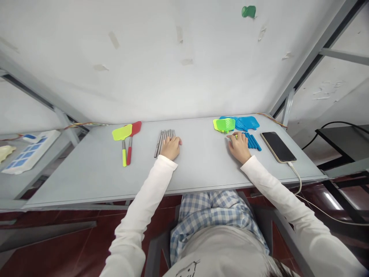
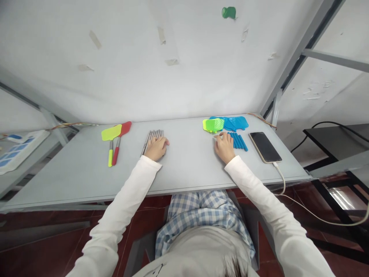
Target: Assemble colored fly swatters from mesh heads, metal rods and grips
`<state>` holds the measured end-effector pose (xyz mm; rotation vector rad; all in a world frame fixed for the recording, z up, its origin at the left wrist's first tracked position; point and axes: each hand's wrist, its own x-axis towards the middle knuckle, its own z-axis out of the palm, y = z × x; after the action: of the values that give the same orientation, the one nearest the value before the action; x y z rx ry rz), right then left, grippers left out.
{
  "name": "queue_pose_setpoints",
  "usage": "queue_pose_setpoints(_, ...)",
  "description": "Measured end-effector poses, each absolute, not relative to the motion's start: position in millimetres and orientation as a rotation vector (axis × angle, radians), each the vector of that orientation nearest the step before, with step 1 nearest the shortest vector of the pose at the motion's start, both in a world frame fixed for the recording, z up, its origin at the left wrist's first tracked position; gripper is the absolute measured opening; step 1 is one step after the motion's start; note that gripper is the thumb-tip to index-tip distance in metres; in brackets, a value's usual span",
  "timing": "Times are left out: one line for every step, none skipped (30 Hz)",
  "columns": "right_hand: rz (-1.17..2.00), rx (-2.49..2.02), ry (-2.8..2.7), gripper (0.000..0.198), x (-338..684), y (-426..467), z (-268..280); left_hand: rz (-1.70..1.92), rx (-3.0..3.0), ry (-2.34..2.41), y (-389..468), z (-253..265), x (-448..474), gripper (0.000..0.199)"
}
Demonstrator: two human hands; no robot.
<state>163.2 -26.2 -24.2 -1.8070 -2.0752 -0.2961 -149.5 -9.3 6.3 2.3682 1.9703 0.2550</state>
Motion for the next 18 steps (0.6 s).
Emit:
queue_pose_setpoints(-0.277, -1.769, -2.097, 0.037, 161, -26, -23, 0.256, 2.352, 1.982, -11, 7, -152, 0.030)
queue_pose_setpoints(-0.259, -1.726, -2.124, 0.035, 158, -25, -22, 0.256, 2.336, 1.996, -13, 8, -154, 0.032)
queue_pose_setpoints(-0.244, -1.679, -2.155, 0.034, 154, -24, -21, 0.258, 2.320, 2.012, -14, 9, -156, 0.035)
queue_pose_setpoints(-0.232, -1.630, -2.190, 0.033, 151, -23, -21, 0.265, 2.302, 2.034, -15, 11, -157, 0.038)
queue_pose_setpoints(-0.222, -1.582, -2.224, 0.032, 148, -23, -20, 0.281, 2.281, 2.061, -16, 13, -159, 0.041)
queue_pose_setpoints(-0.215, -1.538, -2.257, 0.032, 145, -22, -20, 0.306, 2.255, 2.095, -16, 15, -163, 0.043)
queue_pose_setpoints(-0.210, -1.501, -2.287, 0.031, 143, -22, -21, 0.340, 2.224, 2.140, -16, 17, -168, 0.043)
queue_pose_setpoints(-0.207, -1.473, -2.312, 0.031, 141, -22, -22, 0.384, 2.181, 2.204, -15, 19, -175, 0.042)
queue_pose_setpoints(-0.207, -1.452, -2.329, 0.031, 140, -22, -23, 0.436, 2.120, 2.291, -13, 20, -184, 0.041)
queue_pose_setpoints(-0.208, -1.438, -2.338, 0.031, 139, -22, -25, 0.487, 2.033, 2.400, -12, 21, -195, 0.039)
queue_pose_setpoints(-0.210, -1.430, -2.341, 0.031, 139, -23, -26, 0.528, 1.918, 2.523, -10, 20, -206, 0.038)
queue_pose_setpoints(-0.209, -1.428, -2.341, 0.030, 139, -23, -27, 0.562, 1.772, 2.648, -8, 19, -218, 0.039)
queue_pose_setpoints(-0.204, -1.427, -2.341, 0.030, 139, -24, -29, 0.571, 1.604, 2.757, -6, 17, -229, 0.041)
queue_pose_setpoints(-0.194, -1.426, -2.345, 0.030, 139, -25, -30, 0.549, 1.475, 2.815, -4, 14, -240, 0.043)
queue_pose_setpoints(-0.181, -1.426, -2.350, 0.030, 139, -25, -30, 0.522, 1.386, 2.846, -2, 11, -249, 0.044)
queue_pose_setpoints(-0.167, -1.426, -2.355, 0.029, 139, -26, -30, 0.502, 1.337, 2.861, -1, 7, -257, 0.045)
queue_pose_setpoints(-0.154, -1.427, -2.358, 0.029, 139, -26, -30, 0.490, 1.320, 2.862, 1, 5, -263, 0.045)
queue_pose_setpoints(-0.145, -1.432, -2.356, 0.029, 138, -26, -30, 0.490, 1.317, 2.856, 3, 3, -267, 0.046)
